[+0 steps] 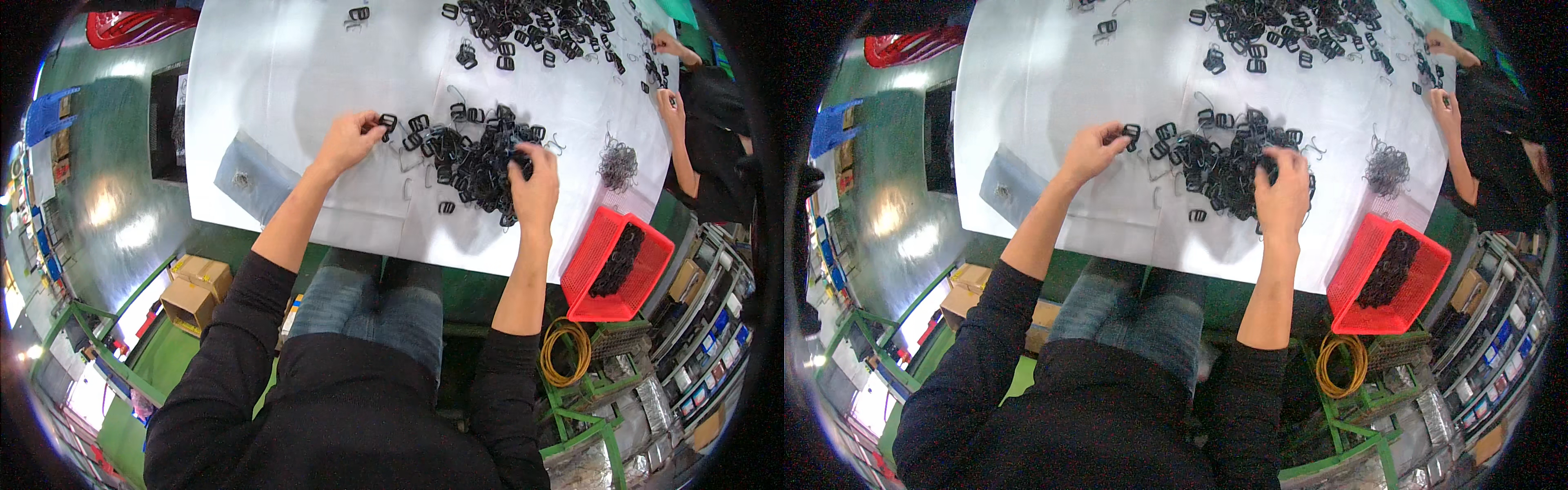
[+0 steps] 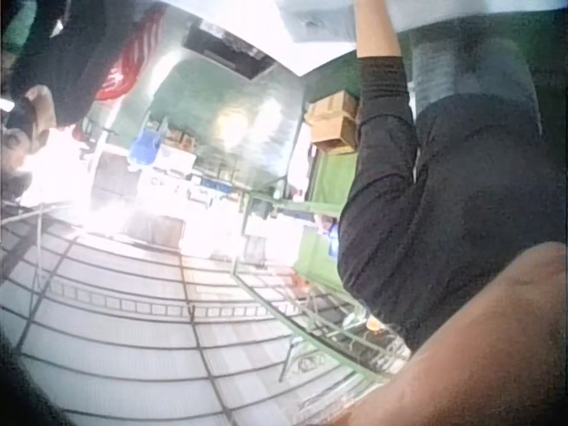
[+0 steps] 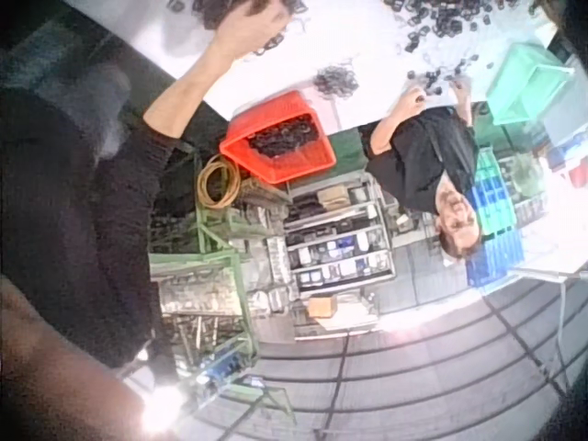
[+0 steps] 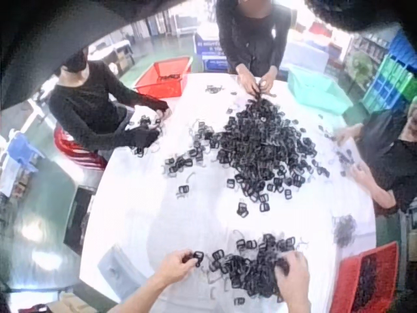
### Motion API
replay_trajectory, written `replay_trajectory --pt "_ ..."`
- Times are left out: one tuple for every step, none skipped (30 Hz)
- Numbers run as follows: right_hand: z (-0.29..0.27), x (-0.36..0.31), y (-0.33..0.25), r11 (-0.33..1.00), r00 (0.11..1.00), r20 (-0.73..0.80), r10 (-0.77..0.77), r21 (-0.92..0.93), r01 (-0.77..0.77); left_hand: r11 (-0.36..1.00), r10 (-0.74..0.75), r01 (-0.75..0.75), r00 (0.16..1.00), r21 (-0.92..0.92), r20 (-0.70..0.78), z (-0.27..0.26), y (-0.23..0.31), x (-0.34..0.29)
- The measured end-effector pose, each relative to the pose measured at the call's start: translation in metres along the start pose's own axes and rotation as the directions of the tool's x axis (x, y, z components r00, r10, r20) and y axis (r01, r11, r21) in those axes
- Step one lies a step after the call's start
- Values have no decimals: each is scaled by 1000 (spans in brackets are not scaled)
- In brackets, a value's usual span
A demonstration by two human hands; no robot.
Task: The person sorts small black plastic components and metal hooks on a white table, separating them into piles and placing some into a red basket. The person repeatedly picks up, inspects, and repositions the parts by hand.
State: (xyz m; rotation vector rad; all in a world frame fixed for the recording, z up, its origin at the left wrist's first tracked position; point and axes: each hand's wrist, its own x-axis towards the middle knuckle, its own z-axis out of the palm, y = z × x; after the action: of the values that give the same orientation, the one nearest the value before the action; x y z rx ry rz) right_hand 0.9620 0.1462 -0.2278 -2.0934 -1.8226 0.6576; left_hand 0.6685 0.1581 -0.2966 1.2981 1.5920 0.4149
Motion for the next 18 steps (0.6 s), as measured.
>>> replay_trajectory --pt "0 0 0 990 994 83 68 -132 -57 990 78 -72 996 119 -47 0 0 -2" --pt "0 0 -2 968 979 158 126 -236 -86 961 158 -134 984 240 -84 0 0 -3" --pt "1 5 -5 975 977 198 76 -219 -31 947 252 -220 961 232 -117 -1 1 -4" --pt "2 10 -8 970 960 261 106 -238 -43 940 280 -246 952 235 -126 -3 1 -4" --pt "4 19 -12 972 946 317 70 -234 6 933 308 -271 942 237 -136 -4 2 -5" --pt "7 30 -17 970 922 382 57 -239 39 926 334 -295 931 238 -144 -6 3 -6" --pt "11 47 -21 963 890 451 63 -262 65 963 237 -222 967 153 -90 -8 5 -7" --pt "16 66 -24 965 880 473 46 -247 82 988 140 -138 990 73 -26 -11 6 -8" --pt "23 84 -28 965 876 480 53 -249 78 997 71 -70 997 -22 38 -15 6 -9" --pt "30 100 -31 970 878 477 22 -224 97 1000 19 -19 999 -8 32 -17 7 -11" --pt "35 111 -32 980 877 481 -7 -170 101 1000 -9 9 1000 -16 20 -19 6 -13" --pt "40 121 -33 988 876 481 -46 -107 110 999 -38 38 999 -25 9 -21 6 -14" --pt "46 129 -33 991 874 481 -71 -64 116 998 -44 45 999 -34 16 -23 4 -14" --pt "53 137 -35 998 934 355 -41 -21 52 998 -51 52 998 -44 21 -24 3 -15" --pt "61 143 -38 1000 974 226 9 11 -11 995 -92 92 996 -34 9 -24 1 -16" --pt "68 149 -41 996 993 94 65 51 -70 978 -83 86 996 -191 20 -23 -1 -18" --pt "75 151 -45 999 999 -38 -2 33 3 941 -105 105 994 -322 16 -20 -2 -19" --pt "78 153 -48 998 999 -15 -46 32 46 883 -142 141 989 -447 31 -19 -3 -21"
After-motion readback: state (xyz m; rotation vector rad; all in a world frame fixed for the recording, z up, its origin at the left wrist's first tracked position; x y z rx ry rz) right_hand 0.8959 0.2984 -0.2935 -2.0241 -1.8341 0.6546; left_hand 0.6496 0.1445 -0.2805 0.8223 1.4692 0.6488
